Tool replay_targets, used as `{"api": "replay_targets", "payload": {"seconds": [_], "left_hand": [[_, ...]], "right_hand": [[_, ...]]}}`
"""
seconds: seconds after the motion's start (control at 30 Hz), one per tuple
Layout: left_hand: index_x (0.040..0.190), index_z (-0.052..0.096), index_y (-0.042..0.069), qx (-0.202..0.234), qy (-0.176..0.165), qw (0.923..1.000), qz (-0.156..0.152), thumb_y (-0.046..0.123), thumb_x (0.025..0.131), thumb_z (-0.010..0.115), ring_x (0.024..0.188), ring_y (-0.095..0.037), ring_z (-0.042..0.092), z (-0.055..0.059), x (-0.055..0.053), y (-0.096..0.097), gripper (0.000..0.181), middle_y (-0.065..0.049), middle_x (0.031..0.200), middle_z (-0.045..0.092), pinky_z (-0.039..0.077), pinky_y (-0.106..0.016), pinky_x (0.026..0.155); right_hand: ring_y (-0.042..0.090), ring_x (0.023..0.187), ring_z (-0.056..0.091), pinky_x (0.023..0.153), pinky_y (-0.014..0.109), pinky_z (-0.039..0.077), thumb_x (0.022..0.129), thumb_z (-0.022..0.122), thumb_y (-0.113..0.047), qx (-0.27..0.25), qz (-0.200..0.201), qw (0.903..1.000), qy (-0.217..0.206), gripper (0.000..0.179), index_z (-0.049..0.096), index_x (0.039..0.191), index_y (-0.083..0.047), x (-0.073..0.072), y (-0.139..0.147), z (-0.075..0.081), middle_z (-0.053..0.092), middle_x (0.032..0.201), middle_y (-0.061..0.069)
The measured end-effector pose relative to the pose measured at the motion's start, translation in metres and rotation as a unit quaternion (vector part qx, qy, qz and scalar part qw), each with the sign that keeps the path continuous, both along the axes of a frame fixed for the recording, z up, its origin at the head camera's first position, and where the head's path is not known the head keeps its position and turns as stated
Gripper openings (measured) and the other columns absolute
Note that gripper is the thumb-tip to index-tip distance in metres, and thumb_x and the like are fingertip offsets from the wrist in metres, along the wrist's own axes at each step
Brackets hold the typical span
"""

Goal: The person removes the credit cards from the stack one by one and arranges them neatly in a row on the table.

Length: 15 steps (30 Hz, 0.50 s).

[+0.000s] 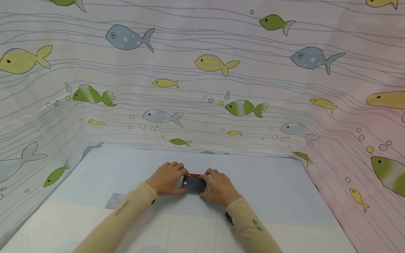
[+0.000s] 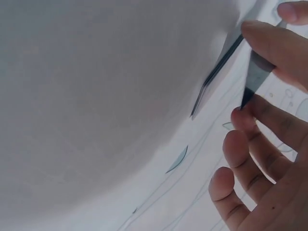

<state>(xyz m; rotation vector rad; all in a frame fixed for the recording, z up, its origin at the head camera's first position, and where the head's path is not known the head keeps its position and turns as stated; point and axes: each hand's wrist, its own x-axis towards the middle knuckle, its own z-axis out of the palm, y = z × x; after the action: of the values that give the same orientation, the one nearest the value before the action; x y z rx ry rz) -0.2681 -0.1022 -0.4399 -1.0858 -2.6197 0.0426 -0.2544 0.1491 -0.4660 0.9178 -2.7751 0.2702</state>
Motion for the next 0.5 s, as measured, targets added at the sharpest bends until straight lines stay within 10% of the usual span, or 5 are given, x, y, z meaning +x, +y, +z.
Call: {"api": "replay_targets", "payload": {"seconds": [0.5], "left_hand": [[0.120,0.069,0.019,0.053,-0.063,0.9965,-0.010,0.055,0.081,0.077,0.097,-0.016,0.057,-0.004,0.014,-0.028,0.053,0.004,0.107,0.061,0.050,-0.035,0.084]], "right_hand": [[0.010,0.094,0.057,0.083,0.033,0.055,0.079,0.084,-0.052,-0.054,0.045,0.9973,-0.024,0.062,0.067,0.130,-0.020,0.011,-0.010,0.004,0.058,0.113,-0.004]]}}
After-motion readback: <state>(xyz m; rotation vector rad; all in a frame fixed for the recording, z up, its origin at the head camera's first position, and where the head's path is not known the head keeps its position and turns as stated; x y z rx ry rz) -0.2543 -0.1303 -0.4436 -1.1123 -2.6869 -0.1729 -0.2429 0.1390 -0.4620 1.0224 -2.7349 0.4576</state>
